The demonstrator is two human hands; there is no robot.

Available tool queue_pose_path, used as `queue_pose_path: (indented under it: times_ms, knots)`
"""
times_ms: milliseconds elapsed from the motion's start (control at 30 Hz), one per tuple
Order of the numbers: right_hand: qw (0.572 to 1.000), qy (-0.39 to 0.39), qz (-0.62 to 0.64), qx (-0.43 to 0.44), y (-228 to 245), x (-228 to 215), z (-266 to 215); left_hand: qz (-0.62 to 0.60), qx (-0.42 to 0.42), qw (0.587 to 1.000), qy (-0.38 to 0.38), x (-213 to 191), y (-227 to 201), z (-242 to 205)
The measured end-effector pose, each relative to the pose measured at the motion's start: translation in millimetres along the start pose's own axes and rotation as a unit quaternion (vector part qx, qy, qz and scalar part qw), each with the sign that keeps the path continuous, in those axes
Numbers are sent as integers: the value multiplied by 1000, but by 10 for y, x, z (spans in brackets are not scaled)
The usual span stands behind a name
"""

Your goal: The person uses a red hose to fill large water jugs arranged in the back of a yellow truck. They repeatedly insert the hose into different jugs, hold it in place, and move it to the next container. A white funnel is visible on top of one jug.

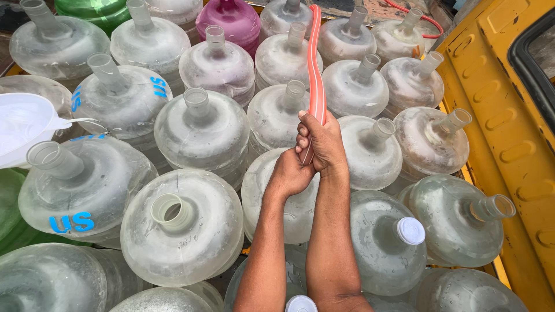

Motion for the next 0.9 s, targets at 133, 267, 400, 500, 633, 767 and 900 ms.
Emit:
queue_pose_path:
  times_ms: [133,267,400,500,633,767,900]
  knots:
    - [1000,2,-1,-4,13,19,-13,-5,9,1000,-1,-11,-32,-10]
    - [1000,3,-1,-4,16,25,-11,-14,9,1000,0,-17,-35,-14]
    - [1000,-5,-3,-2,8,7,-7,-7,0,1000,7,-2,-28,-10]
    - [1000,-3,1,-3,9,12,-9,-9,4,1000,3,-14,-34,-14]
    - [1000,-5,-1,-2,17,18,-11,1,-7,1000,9,1,-18,0]
    - [1000,-7,-1,-3,19,23,-25,1,-5,1000,7,-8,-27,-8]
    - [1000,-7,-4,-4,25,25,-23,-2,-8,1000,8,-11,-34,-16]
Point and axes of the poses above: each hand's wrist, its own z-axis towards the middle knuckle, its own x-axis out of the palm, y = z × x, the point moved 9 cm from there along z, towards the middle knuckle, and after that the axes turned 14 degrees about z, right-handed, at the moved point
